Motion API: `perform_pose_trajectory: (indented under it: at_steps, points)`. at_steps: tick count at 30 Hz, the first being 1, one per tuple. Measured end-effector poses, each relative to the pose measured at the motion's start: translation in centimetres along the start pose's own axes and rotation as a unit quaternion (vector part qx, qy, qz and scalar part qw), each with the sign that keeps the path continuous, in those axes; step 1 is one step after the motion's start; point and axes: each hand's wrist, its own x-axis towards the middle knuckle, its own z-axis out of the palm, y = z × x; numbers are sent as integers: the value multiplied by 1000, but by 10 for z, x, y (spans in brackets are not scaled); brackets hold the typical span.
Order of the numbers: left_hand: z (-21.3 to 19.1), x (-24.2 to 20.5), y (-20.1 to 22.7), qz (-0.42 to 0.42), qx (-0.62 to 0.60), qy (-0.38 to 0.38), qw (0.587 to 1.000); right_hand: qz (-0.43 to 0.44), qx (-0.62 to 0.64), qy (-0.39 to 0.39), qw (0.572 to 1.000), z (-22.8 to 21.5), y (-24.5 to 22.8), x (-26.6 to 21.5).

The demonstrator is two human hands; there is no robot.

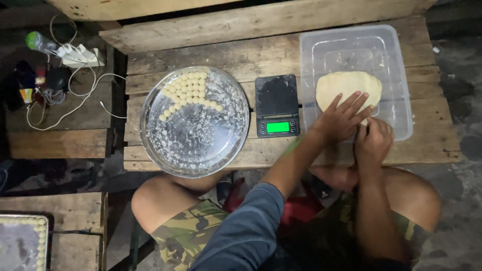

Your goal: The person tears small pieces of dough from a larger mass in a plastic container, weighs each piece on a digital scale, rolls it into a ball between the palms, and places it on a floured metal tray. The process repeats throughout the clip.

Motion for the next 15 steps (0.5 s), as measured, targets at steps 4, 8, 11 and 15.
perform_pose_trajectory:
  at_steps: [4,8,11,15]
  points:
    - [2,-4,4,-13,10,6,1000,-23,99,-16,995,-19,-1,8]
    - [-6,-6,2,-5,54,-79,995,-22,125,-27,991,-29,-4,16]
    - [1,-6,-1,-1,41,-52,998,-25,160,-25,987,-25,-2,16]
    - [8,-9,4,-4,28,-8,1000,-21,120,5,993,-11,2,6]
